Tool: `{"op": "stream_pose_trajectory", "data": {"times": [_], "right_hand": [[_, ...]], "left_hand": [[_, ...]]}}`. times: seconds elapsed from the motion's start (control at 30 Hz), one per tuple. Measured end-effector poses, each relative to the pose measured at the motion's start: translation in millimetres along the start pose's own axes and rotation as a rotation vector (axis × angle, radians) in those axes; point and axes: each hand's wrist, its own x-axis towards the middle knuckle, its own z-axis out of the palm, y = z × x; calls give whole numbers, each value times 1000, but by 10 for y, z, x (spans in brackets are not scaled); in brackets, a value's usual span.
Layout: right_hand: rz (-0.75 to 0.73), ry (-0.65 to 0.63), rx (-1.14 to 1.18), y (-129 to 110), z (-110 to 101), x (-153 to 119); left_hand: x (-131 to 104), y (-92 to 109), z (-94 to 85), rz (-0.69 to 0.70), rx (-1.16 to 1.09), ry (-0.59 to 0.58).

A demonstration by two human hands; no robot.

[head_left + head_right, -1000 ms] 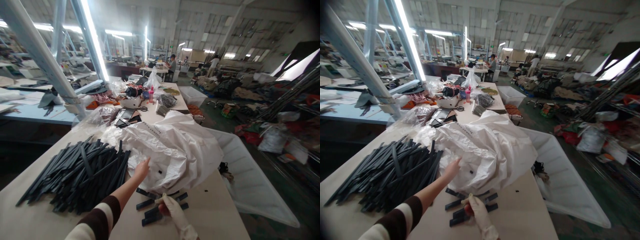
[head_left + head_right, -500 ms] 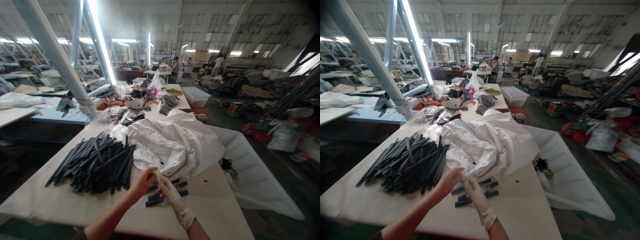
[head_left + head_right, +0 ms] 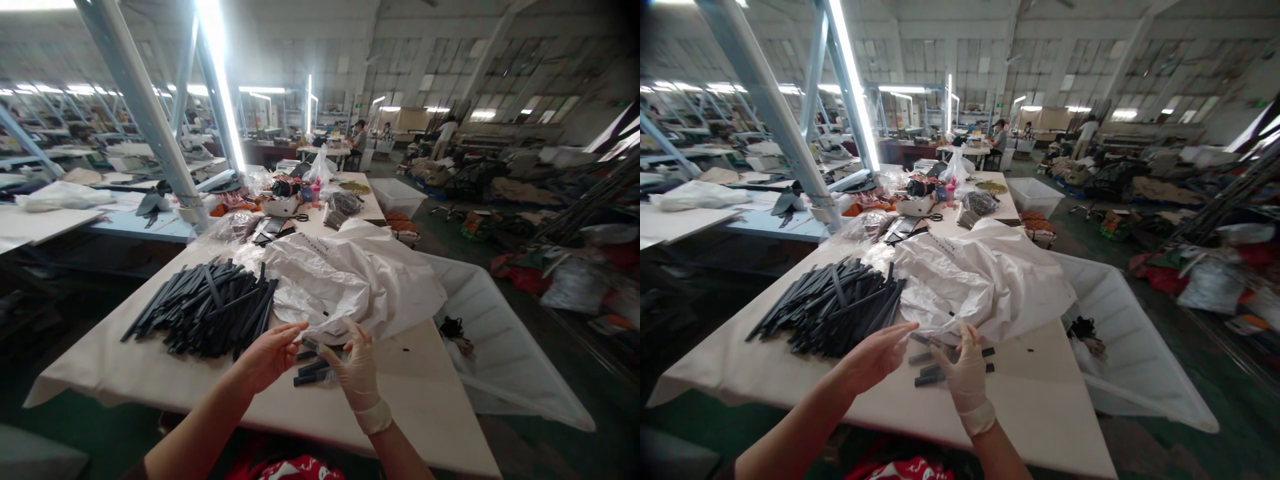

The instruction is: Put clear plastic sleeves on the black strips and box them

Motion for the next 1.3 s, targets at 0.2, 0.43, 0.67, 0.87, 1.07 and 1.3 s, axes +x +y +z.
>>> {"op": "stream_pose_trajectory", "data": {"times": [0.2, 0.43, 0.67, 0.87, 1.07, 1.3], "right_hand": [[17, -370, 60, 39, 26, -27], [465, -712, 426, 70, 452, -251], [678, -573, 626, 281, 712, -74], [805, -335, 701, 494, 938, 228], [783, -209, 817, 428, 859, 457], [886, -41, 1176, 322, 569, 591]], "left_hand": [[52, -19, -22, 30, 90, 15], [517, -205, -121, 177, 288, 48], [1156, 72, -853, 238, 1279, 266], [1678, 310, -1572, 191, 1593, 608], [2009, 219, -1764, 158, 1650, 679], [1684, 292, -1551, 300, 1565, 576]]}}
